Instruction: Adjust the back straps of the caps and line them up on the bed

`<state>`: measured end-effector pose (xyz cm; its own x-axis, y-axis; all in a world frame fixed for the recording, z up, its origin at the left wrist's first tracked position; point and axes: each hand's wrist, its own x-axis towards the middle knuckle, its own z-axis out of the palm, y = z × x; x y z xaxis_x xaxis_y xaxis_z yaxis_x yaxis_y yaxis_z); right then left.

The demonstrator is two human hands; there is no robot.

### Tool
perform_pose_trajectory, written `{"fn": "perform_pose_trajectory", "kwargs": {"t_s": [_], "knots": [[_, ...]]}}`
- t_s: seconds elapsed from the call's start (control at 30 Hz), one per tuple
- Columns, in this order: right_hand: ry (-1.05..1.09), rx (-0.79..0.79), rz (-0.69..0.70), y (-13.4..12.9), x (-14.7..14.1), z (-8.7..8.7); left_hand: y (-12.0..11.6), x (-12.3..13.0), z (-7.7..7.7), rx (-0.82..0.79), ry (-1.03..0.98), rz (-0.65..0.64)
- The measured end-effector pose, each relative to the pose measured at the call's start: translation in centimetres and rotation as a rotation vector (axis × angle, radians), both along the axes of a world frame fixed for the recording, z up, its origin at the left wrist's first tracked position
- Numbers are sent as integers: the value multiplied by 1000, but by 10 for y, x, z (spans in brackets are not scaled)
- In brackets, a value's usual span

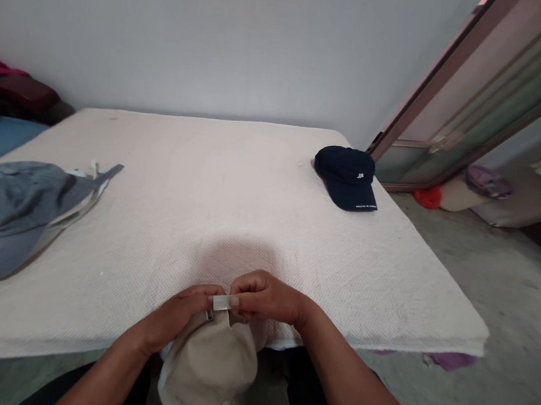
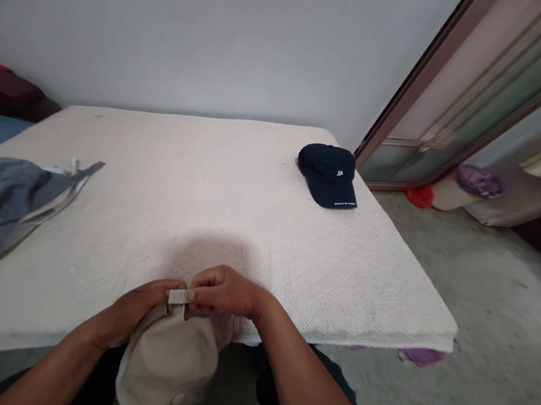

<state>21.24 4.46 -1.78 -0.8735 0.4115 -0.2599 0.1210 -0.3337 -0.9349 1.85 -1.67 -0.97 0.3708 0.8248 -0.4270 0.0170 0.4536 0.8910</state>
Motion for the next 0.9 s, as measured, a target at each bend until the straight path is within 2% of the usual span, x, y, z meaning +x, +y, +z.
{"fn": "perform_pose_trajectory", "kwargs": {"t_s": [0.17,0.37,0.7,0.77,0.9], "knots": [[-44,-14,-111,0,0,1,-1,-2,1,-36,-25,-2],[10,-83,-239,-3,-2,-1,-3,-7,-8,-106,-51,53],[76,-16,-188,-6,-9,-4,0,-2,-2,-107,-87,7],[54,31,-174,-6,-7,-3,1,-1,-2,-72,-51,30],[-30,288,-184,-6,-6,1,2,1,-6,-21,28,58]]}}
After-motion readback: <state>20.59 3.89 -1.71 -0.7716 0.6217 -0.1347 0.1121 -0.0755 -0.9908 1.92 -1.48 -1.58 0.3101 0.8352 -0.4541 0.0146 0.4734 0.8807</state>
